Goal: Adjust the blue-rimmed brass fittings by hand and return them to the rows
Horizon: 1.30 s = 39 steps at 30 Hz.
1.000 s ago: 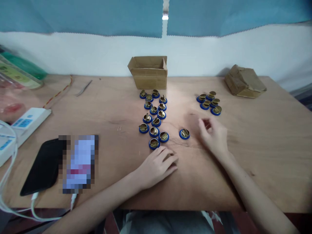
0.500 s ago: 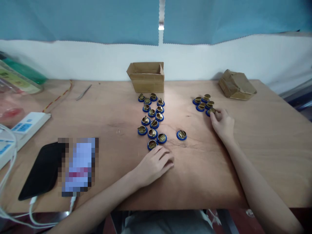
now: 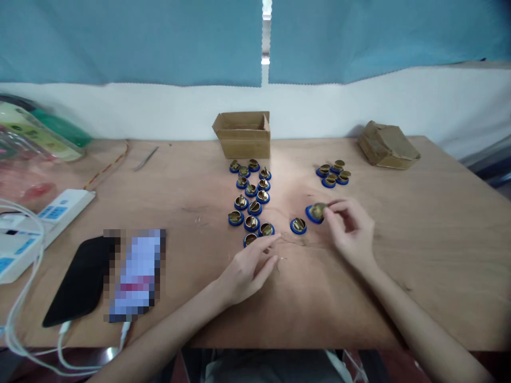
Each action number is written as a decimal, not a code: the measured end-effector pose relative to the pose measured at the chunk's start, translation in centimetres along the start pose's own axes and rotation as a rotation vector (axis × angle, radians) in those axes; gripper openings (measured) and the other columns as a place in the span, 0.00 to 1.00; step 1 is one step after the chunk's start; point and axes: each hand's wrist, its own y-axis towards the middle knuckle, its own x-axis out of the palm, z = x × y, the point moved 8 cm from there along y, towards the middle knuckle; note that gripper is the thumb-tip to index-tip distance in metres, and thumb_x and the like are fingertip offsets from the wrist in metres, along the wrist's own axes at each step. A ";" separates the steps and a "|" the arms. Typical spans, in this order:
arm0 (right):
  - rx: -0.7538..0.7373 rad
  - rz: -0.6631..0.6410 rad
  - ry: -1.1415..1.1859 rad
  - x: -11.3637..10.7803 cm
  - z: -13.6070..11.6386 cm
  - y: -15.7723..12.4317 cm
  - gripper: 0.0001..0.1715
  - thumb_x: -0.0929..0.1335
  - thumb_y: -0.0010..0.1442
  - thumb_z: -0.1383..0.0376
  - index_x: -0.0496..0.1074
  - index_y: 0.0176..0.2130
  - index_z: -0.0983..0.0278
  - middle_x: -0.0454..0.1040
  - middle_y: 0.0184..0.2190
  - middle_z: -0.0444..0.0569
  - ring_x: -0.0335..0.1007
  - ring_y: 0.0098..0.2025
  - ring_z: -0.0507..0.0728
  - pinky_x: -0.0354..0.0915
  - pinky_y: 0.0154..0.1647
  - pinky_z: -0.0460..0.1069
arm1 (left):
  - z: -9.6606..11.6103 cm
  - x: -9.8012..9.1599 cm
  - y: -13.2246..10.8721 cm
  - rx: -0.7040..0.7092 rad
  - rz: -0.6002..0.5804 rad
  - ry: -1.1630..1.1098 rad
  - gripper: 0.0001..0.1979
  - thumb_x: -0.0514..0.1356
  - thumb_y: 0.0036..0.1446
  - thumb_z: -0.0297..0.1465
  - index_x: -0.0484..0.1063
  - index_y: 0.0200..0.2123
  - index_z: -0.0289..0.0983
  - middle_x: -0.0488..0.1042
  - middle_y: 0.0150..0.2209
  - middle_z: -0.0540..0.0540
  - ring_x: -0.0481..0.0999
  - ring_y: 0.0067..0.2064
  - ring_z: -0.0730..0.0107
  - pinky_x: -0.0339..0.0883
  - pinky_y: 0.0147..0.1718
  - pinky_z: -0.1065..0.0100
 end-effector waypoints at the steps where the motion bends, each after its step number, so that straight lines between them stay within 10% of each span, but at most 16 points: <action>1: -0.014 -0.090 0.078 1.1 -1.4 -0.8 0.07 0.69 0.65 0.68 0.70 0.33 0.60 0.75 0.37 0.48 0.73 0.39 0.58 0.68 0.41 0.53 | -0.4 -0.1 -0.1 -0.037 0.014 -0.047 0.27 0.59 0.67 0.27 0.58 0.68 0.39 0.75 0.58 0.37 0.82 0.49 0.65 0.79 0.49 0.63; 5: -0.033 -0.328 0.292 4.5 -4.5 -3.8 0.09 0.67 0.66 0.72 0.67 0.34 0.61 0.73 0.38 0.49 0.73 0.40 0.56 0.68 0.42 0.52 | -0.8 0.1 0.0 -0.102 -0.005 -0.207 0.32 0.63 0.64 0.30 0.57 0.69 0.41 0.76 0.59 0.38 0.82 0.54 0.62 0.78 0.54 0.62; 15: 0.134 -0.372 0.375 6.4 -3.0 -4.9 0.06 0.66 0.69 0.66 0.68 0.36 0.60 0.72 0.39 0.49 0.72 0.40 0.56 0.68 0.41 0.51 | -2.2 -0.3 -0.3 -0.266 0.087 -0.359 0.19 0.65 0.60 0.26 0.73 0.55 0.40 0.81 0.49 0.43 0.83 0.48 0.66 0.78 0.50 0.68; 24: 0.250 -0.861 -0.110 9.1 -0.6 -8.3 0.13 0.71 0.62 0.62 0.63 0.33 0.60 0.69 0.22 0.40 0.64 0.23 0.53 0.49 0.25 0.48 | -3.2 -2.6 0.1 -0.306 0.288 -0.369 0.18 0.64 0.59 0.24 0.74 0.53 0.40 0.81 0.48 0.45 0.83 0.46 0.68 0.79 0.49 0.70; 39: 0.177 -0.876 -0.219 9.2 -1.8 -9.0 0.13 0.69 0.66 0.58 0.63 0.36 0.61 0.77 0.28 0.46 0.73 0.27 0.57 0.53 0.27 0.49 | -2.6 -2.4 0.3 -0.298 0.264 -0.355 0.17 0.65 0.59 0.25 0.74 0.52 0.39 0.80 0.47 0.44 0.83 0.45 0.67 0.79 0.45 0.70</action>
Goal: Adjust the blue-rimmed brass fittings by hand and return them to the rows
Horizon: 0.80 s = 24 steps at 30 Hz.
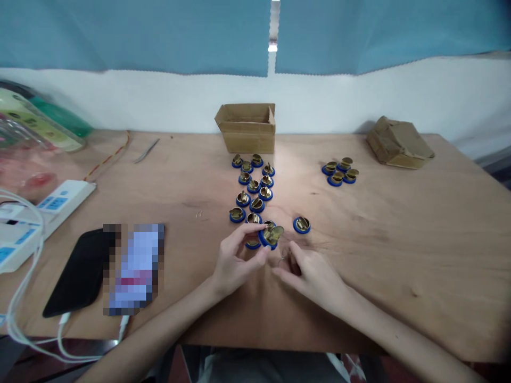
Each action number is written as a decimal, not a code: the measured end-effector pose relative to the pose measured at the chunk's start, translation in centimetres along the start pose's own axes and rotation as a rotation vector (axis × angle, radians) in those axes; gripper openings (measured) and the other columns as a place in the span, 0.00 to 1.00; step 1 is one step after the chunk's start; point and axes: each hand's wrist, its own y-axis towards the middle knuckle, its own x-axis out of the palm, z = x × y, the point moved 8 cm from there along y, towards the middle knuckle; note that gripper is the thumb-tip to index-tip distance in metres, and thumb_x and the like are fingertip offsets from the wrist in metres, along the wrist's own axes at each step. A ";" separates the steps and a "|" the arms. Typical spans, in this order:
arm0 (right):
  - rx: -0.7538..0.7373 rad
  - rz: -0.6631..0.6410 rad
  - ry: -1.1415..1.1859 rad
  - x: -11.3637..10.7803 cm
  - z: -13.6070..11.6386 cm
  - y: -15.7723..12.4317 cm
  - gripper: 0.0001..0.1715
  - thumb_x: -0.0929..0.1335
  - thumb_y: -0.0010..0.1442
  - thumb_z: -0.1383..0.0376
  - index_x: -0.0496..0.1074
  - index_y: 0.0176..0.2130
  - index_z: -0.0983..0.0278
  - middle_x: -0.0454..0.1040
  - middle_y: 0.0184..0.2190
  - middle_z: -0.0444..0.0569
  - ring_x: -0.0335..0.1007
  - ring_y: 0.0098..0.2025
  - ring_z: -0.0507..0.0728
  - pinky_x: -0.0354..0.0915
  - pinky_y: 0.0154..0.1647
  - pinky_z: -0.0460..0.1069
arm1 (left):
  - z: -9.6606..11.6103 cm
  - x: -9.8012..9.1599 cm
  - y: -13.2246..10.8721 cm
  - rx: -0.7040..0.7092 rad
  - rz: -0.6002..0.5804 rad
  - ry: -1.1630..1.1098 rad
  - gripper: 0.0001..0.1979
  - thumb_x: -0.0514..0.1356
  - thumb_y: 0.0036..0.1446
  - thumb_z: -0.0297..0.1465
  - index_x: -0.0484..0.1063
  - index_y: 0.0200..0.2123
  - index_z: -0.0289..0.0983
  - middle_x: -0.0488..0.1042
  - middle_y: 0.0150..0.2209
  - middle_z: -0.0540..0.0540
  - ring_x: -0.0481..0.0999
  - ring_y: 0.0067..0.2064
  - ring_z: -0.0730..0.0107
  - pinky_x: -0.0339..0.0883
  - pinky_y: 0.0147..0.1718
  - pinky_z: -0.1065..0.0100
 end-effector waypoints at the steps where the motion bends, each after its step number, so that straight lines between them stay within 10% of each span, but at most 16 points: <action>1: -0.001 0.007 -0.021 0.0 -0.1 0.0 0.14 0.70 0.65 0.57 0.63 0.36 0.61 0.78 0.29 0.47 0.74 0.27 0.58 0.53 0.27 0.49 | 0.0 0.0 0.0 0.003 0.000 0.004 0.17 0.65 0.59 0.25 0.74 0.52 0.39 0.80 0.47 0.44 0.83 0.45 0.67 0.79 0.45 0.70; 24: -0.031 -0.023 0.052 0.2 0.5 0.2 0.16 0.72 0.66 0.61 0.61 0.35 0.60 0.80 0.31 0.50 0.78 0.30 0.59 0.59 0.28 0.49 | -0.1 0.4 -0.8 0.041 -0.031 0.085 0.19 0.67 0.58 0.26 0.73 0.53 0.39 0.78 0.50 0.41 0.80 0.53 0.62 0.77 0.51 0.65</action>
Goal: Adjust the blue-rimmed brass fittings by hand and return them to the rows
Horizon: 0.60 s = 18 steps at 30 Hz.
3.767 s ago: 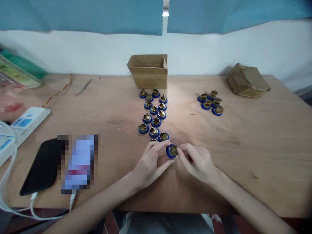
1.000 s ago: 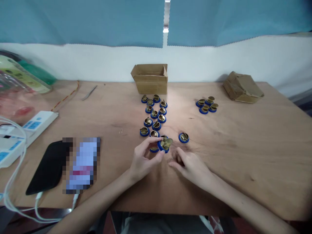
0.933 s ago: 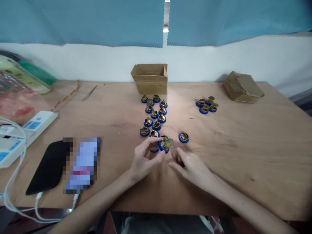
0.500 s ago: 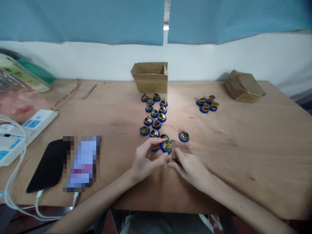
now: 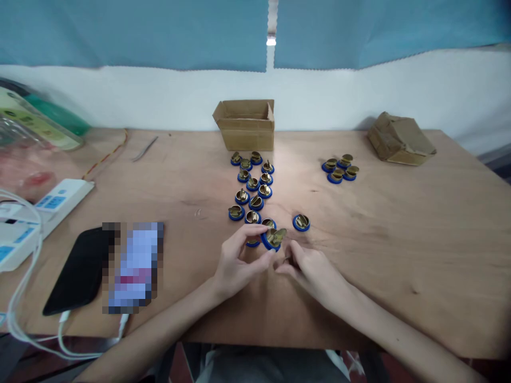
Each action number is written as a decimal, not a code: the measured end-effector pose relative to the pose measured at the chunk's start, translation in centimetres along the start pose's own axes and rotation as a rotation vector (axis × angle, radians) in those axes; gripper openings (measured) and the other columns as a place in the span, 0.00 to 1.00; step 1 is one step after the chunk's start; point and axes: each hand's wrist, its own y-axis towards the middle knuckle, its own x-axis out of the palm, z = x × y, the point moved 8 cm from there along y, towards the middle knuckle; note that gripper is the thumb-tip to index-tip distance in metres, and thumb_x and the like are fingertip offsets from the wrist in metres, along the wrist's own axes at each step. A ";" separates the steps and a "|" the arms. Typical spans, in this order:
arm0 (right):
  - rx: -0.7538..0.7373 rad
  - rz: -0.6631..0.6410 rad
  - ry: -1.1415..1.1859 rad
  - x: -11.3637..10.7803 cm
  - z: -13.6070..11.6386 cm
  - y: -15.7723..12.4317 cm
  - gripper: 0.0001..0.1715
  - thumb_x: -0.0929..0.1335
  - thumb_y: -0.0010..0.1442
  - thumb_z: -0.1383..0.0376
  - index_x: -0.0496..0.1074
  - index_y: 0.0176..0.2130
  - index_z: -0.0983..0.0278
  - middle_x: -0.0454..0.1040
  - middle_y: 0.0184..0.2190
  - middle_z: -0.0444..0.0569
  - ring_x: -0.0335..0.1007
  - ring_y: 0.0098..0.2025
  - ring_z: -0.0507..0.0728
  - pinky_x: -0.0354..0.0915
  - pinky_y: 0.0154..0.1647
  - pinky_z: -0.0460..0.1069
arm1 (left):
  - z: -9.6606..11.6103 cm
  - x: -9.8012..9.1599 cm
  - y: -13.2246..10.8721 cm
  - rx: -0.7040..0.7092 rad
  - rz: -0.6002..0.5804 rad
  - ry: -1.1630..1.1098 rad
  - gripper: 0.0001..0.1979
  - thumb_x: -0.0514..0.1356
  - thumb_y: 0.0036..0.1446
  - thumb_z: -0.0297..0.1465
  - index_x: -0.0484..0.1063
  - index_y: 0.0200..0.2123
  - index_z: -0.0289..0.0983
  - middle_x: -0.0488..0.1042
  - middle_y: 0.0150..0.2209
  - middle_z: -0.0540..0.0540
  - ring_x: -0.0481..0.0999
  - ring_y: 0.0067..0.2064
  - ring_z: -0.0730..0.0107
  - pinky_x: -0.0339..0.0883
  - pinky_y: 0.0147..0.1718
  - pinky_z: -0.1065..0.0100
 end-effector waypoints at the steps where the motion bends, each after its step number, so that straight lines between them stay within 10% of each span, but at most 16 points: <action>1: 0.004 -0.006 0.002 0.0 0.0 0.0 0.15 0.71 0.66 0.60 0.61 0.35 0.60 0.80 0.31 0.50 0.77 0.29 0.59 0.59 0.28 0.49 | 0.0 0.0 0.0 0.001 0.000 0.004 0.19 0.67 0.58 0.27 0.73 0.53 0.39 0.77 0.50 0.41 0.79 0.53 0.61 0.77 0.50 0.65; 18: -0.009 0.091 0.203 -3.1 0.1 0.4 0.20 0.66 0.70 0.59 0.61 0.28 0.61 0.63 0.20 0.39 0.58 0.21 0.50 0.49 0.25 0.48 | 0.2 0.3 0.2 -0.074 0.015 -0.157 0.23 0.67 0.54 0.24 0.71 0.53 0.40 0.77 0.48 0.45 0.83 0.45 0.68 0.81 0.47 0.67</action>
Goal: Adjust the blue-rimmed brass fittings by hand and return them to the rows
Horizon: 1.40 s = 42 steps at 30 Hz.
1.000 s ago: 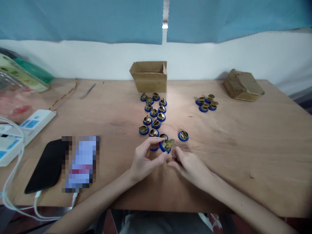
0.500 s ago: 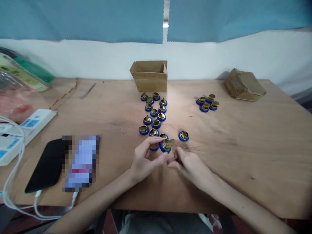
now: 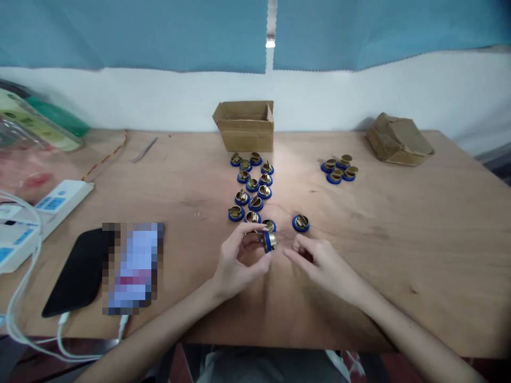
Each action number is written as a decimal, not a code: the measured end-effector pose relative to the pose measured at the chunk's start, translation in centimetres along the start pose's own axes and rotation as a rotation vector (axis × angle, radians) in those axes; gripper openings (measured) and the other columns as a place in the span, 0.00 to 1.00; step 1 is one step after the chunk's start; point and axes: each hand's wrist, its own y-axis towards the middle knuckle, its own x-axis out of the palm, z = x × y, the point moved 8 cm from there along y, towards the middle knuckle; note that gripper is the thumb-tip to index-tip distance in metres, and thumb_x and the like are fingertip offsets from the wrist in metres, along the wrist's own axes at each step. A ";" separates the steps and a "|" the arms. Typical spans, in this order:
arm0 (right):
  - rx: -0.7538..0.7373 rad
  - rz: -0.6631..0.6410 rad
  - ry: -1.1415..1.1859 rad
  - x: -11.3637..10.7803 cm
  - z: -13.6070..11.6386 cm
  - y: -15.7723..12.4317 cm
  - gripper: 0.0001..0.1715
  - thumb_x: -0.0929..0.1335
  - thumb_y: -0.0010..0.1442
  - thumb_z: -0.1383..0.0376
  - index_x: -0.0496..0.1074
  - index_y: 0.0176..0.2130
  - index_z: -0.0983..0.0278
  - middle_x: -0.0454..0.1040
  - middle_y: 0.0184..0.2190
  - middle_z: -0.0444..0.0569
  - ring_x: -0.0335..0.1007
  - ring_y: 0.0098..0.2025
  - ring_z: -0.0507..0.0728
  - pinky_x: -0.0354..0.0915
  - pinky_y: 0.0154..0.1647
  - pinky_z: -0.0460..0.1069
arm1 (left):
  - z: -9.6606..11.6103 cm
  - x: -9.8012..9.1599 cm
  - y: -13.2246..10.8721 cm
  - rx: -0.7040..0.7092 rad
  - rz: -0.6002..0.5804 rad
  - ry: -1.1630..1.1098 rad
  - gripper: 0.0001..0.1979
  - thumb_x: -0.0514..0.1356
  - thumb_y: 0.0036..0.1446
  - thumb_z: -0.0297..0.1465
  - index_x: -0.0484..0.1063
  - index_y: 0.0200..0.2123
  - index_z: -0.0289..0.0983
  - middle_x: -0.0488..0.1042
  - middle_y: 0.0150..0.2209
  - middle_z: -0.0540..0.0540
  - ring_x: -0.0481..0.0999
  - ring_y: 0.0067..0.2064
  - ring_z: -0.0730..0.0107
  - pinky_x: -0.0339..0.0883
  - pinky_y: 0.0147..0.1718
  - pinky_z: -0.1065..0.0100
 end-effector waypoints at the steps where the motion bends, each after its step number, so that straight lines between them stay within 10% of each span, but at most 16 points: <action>1: 0.007 0.029 0.017 -0.4 -0.1 0.0 0.21 0.64 0.71 0.58 0.60 0.27 0.61 0.62 0.19 0.39 0.58 0.21 0.50 0.49 0.24 0.48 | 0.0 0.0 0.0 -0.005 0.003 0.010 0.23 0.67 0.55 0.24 0.70 0.53 0.40 0.78 0.48 0.44 0.83 0.45 0.67 0.81 0.47 0.67; 10: 0.179 -0.091 0.685 0.7 -0.1 0.1 0.30 0.62 0.67 0.39 0.63 0.30 0.61 0.70 0.22 0.41 0.67 0.19 0.49 0.63 0.21 0.46 | 0.3 -0.1 -0.3 0.081 0.005 0.142 0.26 0.68 0.55 0.23 0.71 0.57 0.40 0.79 0.52 0.41 0.81 0.53 0.60 0.77 0.56 0.62; 16: 0.178 -0.162 0.995 1.5 -0.4 0.2 0.24 0.73 0.61 0.47 0.66 0.33 0.62 0.74 0.26 0.41 0.72 0.22 0.50 0.69 0.24 0.45 | 0.4 0.2 0.0 0.077 -0.024 0.079 0.27 0.68 0.55 0.22 0.71 0.57 0.40 0.78 0.53 0.41 0.80 0.55 0.60 0.76 0.57 0.62; 28: 0.185 -0.217 1.031 2.9 -0.6 -0.3 0.25 0.75 0.59 0.48 0.65 0.31 0.62 0.74 0.22 0.40 0.72 0.20 0.49 0.69 0.24 0.45 | 1.1 0.5 -0.5 0.144 -0.045 0.098 0.26 0.70 0.53 0.21 0.68 0.54 0.40 0.73 0.48 0.43 0.80 0.51 0.64 0.78 0.50 0.67; 42: 0.125 -0.175 0.853 3.3 -0.5 0.0 0.24 0.78 0.55 0.51 0.67 0.27 0.63 0.67 0.24 0.39 0.59 0.26 0.48 0.55 0.27 0.45 | 3.5 1.6 -1.9 0.529 -0.217 0.301 0.25 0.64 0.61 0.20 0.65 0.60 0.30 0.76 0.53 0.34 0.78 0.57 0.63 0.77 0.56 0.63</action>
